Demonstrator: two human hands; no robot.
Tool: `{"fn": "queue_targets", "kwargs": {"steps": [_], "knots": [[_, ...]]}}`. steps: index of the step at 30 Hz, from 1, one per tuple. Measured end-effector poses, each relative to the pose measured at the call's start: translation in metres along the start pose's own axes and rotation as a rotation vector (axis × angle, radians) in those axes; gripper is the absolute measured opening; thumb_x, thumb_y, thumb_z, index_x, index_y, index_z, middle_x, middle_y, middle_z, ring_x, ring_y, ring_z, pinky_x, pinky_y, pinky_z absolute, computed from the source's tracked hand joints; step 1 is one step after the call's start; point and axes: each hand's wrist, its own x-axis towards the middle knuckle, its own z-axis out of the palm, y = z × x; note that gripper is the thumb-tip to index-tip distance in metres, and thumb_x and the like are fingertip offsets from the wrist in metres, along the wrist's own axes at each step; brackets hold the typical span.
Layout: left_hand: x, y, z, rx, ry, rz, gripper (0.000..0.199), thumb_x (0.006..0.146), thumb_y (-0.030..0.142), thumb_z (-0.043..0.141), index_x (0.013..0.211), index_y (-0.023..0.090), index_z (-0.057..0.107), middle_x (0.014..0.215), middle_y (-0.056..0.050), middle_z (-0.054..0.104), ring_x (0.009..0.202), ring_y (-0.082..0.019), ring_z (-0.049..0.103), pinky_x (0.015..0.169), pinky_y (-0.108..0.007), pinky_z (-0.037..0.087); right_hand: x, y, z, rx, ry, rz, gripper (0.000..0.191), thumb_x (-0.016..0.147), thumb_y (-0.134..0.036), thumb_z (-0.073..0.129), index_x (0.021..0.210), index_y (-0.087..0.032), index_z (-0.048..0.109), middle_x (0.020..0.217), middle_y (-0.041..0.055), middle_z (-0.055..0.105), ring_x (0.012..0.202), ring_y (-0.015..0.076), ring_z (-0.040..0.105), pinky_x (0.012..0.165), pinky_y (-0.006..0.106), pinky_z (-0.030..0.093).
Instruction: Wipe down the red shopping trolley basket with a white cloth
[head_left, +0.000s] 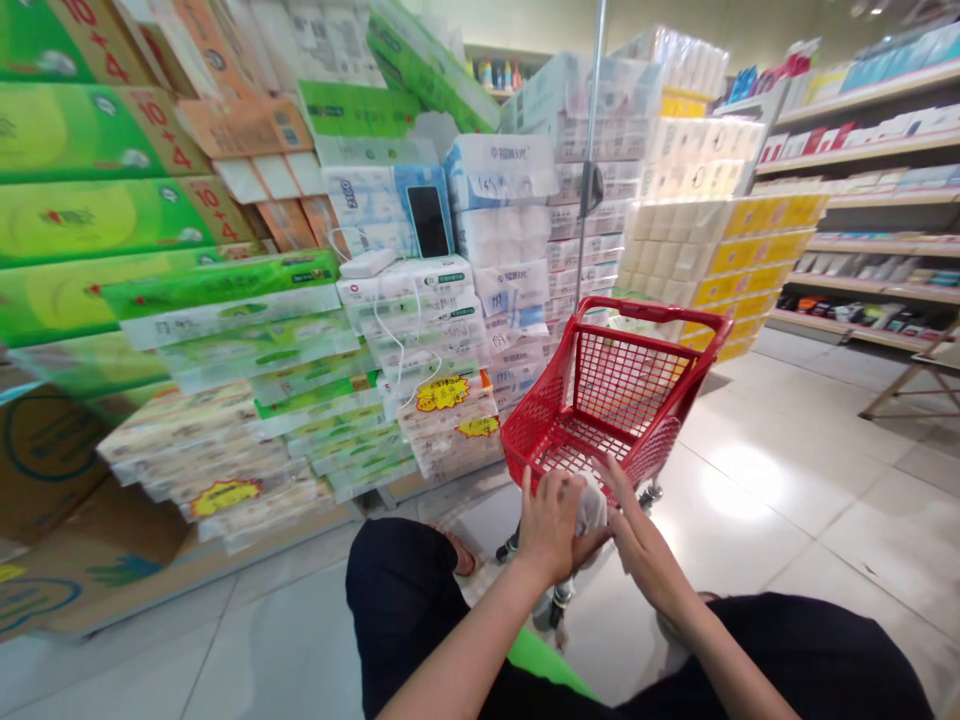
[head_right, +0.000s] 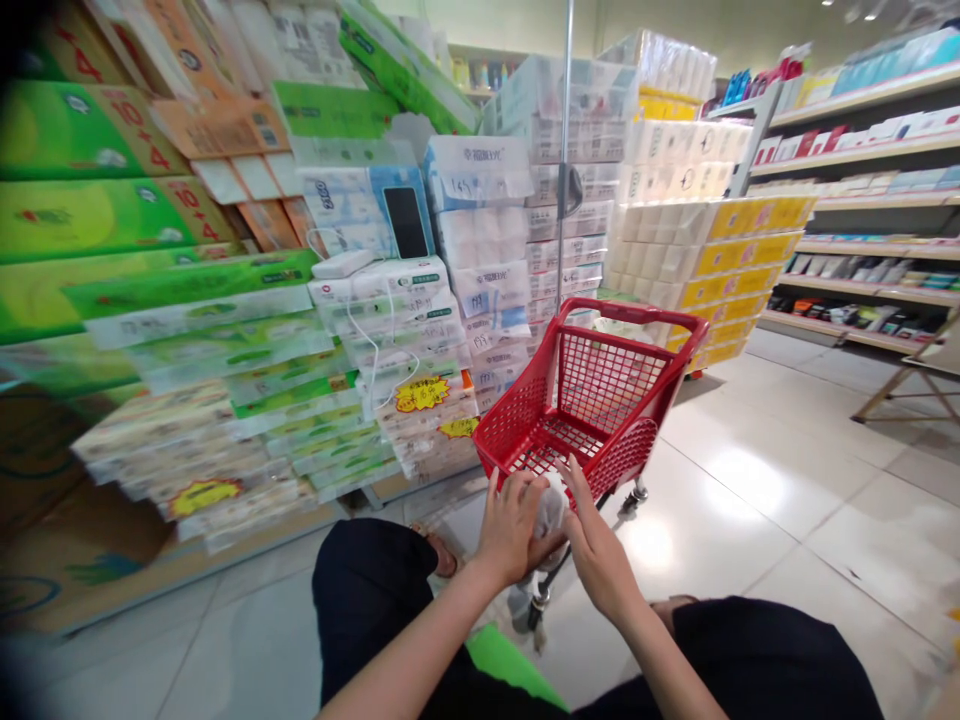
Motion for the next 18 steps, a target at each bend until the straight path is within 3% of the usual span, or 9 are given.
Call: {"fn": "queue_targets", "kwargs": {"steps": [2,4,7,9,12,15,18], "knots": [[0.003,0.002,0.006,0.098,0.007,-0.002,0.049,0.084,0.055,0.059,0.123,0.026,0.052,0.117,-0.007,0.052,0.114,-0.027,0.048,0.114,-0.065,0.020,0.005,0.006,-0.005,-0.132,0.029,0.012,0.058,0.099,-0.035,0.029,0.153,-0.037,0.009,0.156,-0.0012,0.030,0.136,0.0223,0.040,0.105,0.044,0.044],[0.006,0.001,0.011,0.153,0.019,0.006,0.037,0.087,0.048,0.059,0.118,0.028,0.056,0.115,-0.007,0.054,0.112,-0.027,0.049,0.114,-0.066,0.018,0.008,0.012,-0.007,-0.281,-0.010,0.017,0.054,0.100,-0.038,0.028,0.152,-0.041,0.015,0.155,-0.0030,0.032,0.131,0.0210,0.048,0.094,0.037,0.053],[0.008,-0.007,0.017,0.147,0.012,0.067,0.025,0.090,0.035,0.056,0.114,0.029,0.059,0.112,-0.005,0.057,0.111,-0.024,0.051,0.117,-0.059,0.021,0.010,0.019,-0.007,-0.461,-0.080,-0.020,0.052,0.100,-0.042,0.030,0.151,-0.043,0.018,0.155,-0.0025,0.033,0.113,0.0201,0.062,0.069,0.030,0.059],[0.007,-0.021,0.016,0.112,-0.028,0.148,0.025,0.092,0.030,0.054,0.116,0.028,0.058,0.116,-0.003,0.059,0.116,-0.021,0.051,0.118,-0.050,0.026,0.010,0.021,-0.006,-0.532,-0.075,-0.037,0.052,0.100,-0.043,0.030,0.151,-0.042,0.017,0.155,-0.0017,0.033,0.104,0.0189,0.067,0.061,0.027,0.058],[0.005,-0.055,0.007,0.087,-0.079,0.231,0.033,0.092,0.023,0.053,0.125,0.027,0.054,0.130,-0.003,0.055,0.128,-0.019,0.045,0.117,-0.042,0.031,0.009,0.021,-0.007,-0.563,-0.073,-0.054,0.050,0.101,-0.042,0.030,0.150,-0.042,0.022,0.153,-0.0024,0.036,0.099,0.0174,0.068,0.060,0.027,0.057],[0.008,-0.090,-0.003,0.133,-0.031,0.149,0.042,0.091,0.014,0.050,0.131,0.026,0.049,0.141,-0.004,0.049,0.138,-0.020,0.037,0.117,-0.046,0.031,0.007,0.021,-0.006,-0.531,-0.082,-0.063,0.046,0.101,-0.043,0.030,0.147,-0.042,0.030,0.152,-0.0030,0.038,0.102,0.0171,0.067,0.063,0.028,0.058],[0.010,-0.100,-0.005,0.149,-0.001,0.081,0.042,0.091,0.009,0.045,0.131,0.024,0.049,0.140,-0.005,0.051,0.138,-0.020,0.038,0.117,-0.048,0.031,0.005,0.021,0.000,-0.474,-0.063,-0.067,0.043,0.101,-0.042,0.030,0.144,-0.039,0.035,0.151,-0.0012,0.040,0.108,0.0173,0.064,0.067,0.028,0.058]]}}
